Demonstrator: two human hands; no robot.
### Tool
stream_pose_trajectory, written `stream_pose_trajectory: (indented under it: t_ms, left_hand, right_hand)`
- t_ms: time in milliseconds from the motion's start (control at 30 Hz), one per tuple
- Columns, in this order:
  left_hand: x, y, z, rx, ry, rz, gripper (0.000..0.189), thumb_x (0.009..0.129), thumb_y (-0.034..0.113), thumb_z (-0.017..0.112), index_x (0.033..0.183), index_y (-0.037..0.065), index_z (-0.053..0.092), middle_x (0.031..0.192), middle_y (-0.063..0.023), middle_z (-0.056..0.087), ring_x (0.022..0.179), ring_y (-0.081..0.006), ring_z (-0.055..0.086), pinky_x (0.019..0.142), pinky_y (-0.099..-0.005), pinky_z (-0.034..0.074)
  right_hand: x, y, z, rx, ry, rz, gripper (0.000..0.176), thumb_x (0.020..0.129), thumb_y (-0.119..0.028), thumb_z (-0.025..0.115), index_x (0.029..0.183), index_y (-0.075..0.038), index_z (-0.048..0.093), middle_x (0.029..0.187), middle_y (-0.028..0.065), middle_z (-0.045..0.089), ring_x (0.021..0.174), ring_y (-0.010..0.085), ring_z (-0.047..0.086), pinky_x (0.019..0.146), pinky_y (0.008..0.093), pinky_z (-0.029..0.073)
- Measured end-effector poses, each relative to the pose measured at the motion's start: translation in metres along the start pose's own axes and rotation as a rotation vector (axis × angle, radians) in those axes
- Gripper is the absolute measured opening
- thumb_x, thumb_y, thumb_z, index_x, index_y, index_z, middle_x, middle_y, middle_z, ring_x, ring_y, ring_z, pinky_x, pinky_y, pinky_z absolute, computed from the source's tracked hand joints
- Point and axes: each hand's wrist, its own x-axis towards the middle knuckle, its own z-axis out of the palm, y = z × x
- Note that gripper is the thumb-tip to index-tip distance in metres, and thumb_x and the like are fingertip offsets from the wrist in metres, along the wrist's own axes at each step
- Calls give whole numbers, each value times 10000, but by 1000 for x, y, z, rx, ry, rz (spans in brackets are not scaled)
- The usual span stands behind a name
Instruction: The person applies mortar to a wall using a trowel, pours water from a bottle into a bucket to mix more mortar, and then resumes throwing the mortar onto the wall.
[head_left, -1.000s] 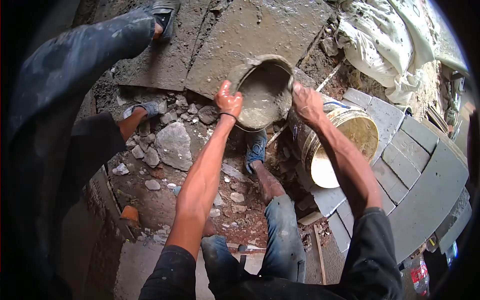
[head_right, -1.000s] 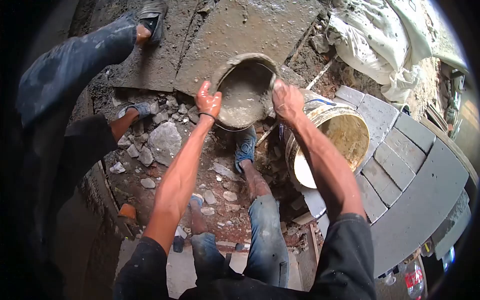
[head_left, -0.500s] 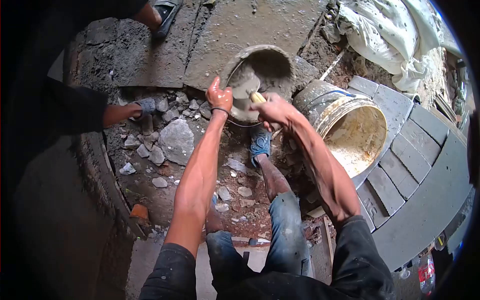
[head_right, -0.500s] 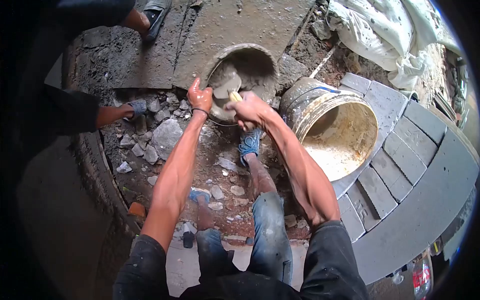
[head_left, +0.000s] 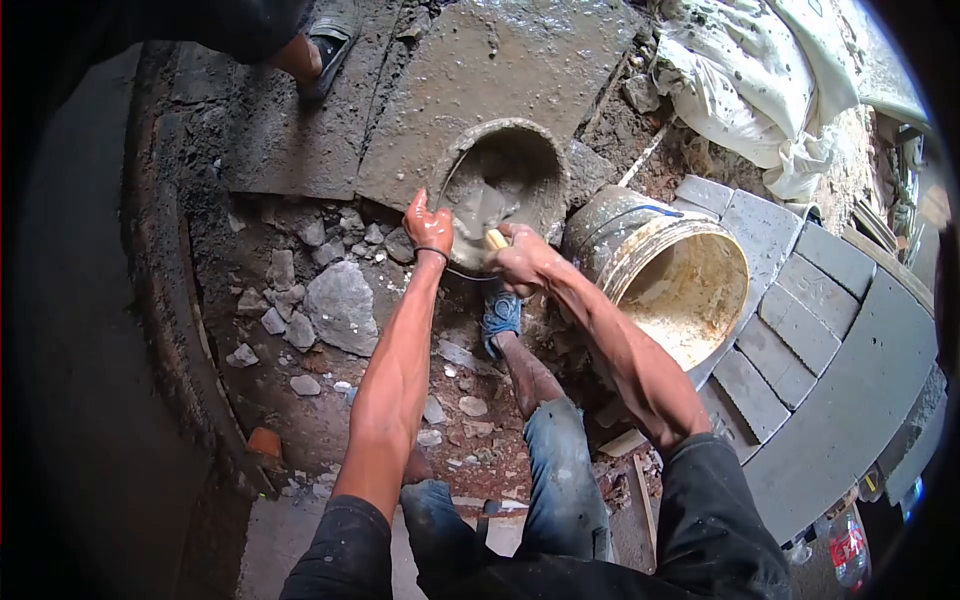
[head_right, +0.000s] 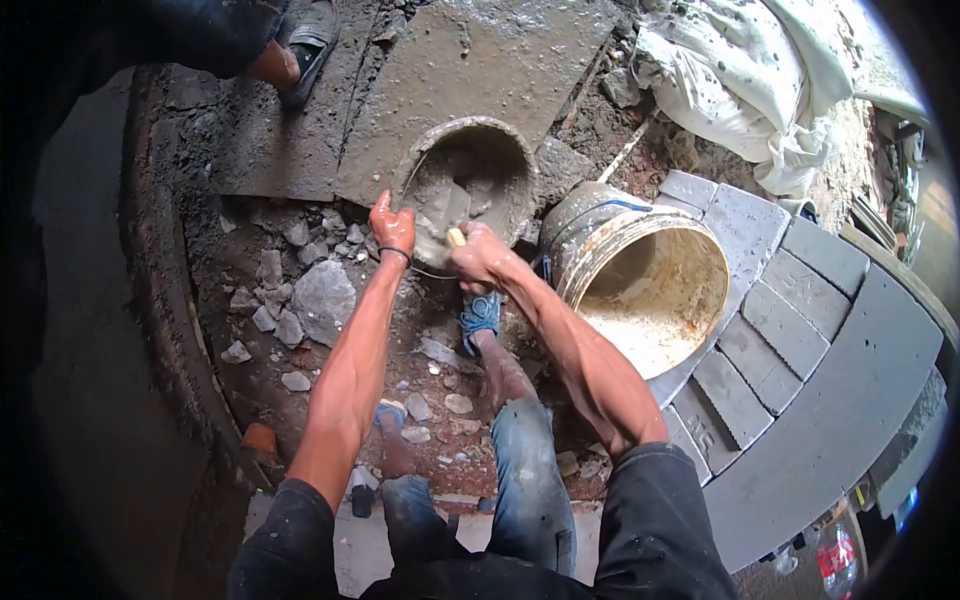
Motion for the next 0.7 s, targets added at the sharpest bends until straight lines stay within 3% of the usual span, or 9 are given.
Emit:
stream_pose_trajectory:
  t_ms: [33,167,233,333,433,500,533,633,700]
  left_hand:
    - [4,-3,2,-2,4,7,482,591,85,560,1021,-129,528,880,-281,595,867,-371,593,791,-351,444]
    - [6,0,-3,127,21,112,456,589,83,554,991,-131,531,741,-244,594,721,-346,600,709,-368,457]
    - [7,8,-1,-23,0,-11,470,585,83,552,1002,-132,529,682,-227,580,645,-312,589,674,-356,459]
    - [11,7,2,-18,20,-23,472,583,77,550,1005,-133,528,671,-229,573,624,-286,585,669,-344,457]
    - [12,9,3,57,-21,-44,545,585,57,579,1088,-135,499,932,-262,608,876,-274,606,807,-321,441]
    - [13,5,6,160,-47,-64,530,585,62,580,1075,-129,512,929,-261,609,877,-297,606,809,-337,441]
    - [11,2,5,110,-11,-47,514,590,66,578,1062,-131,516,956,-270,598,911,-305,597,826,-337,433]
    - [12,-9,-7,126,-151,-114,500,595,68,571,1049,-134,518,997,-280,583,941,-308,588,842,-326,427]
    - [5,-31,3,51,-4,-37,471,596,65,557,1023,-129,525,963,-264,597,903,-297,596,816,-325,435]
  right_hand:
    - [14,8,5,283,-93,44,178,790,-90,538,955,-53,481,557,24,492,363,103,433,295,244,358]
    - [0,-9,-27,801,-256,140,143,847,-112,480,982,-77,450,545,14,466,350,65,396,286,209,338]
    - [-18,-13,-44,130,37,37,309,849,-121,481,1142,-37,435,571,63,513,374,148,475,292,278,359]
    - [-6,25,-65,-901,468,-618,387,830,-93,485,1196,-5,394,589,126,540,452,238,549,331,351,407]
    - [13,25,-37,-1037,496,-227,387,800,-30,433,1183,21,399,686,192,590,588,318,600,484,422,484]
    - [28,50,3,-1002,460,-378,352,802,-17,399,1127,118,388,669,187,597,584,322,609,485,419,496]
    - [12,31,19,-1037,370,-221,349,798,-19,388,1122,109,396,681,192,602,618,336,614,528,419,505]
    - [-11,24,15,-1157,184,-346,367,801,-4,366,1165,42,380,685,175,605,615,323,619,497,414,502]
    - [-22,-6,-4,-1195,123,-331,349,808,-36,405,1138,76,415,730,199,614,683,327,632,514,410,510]
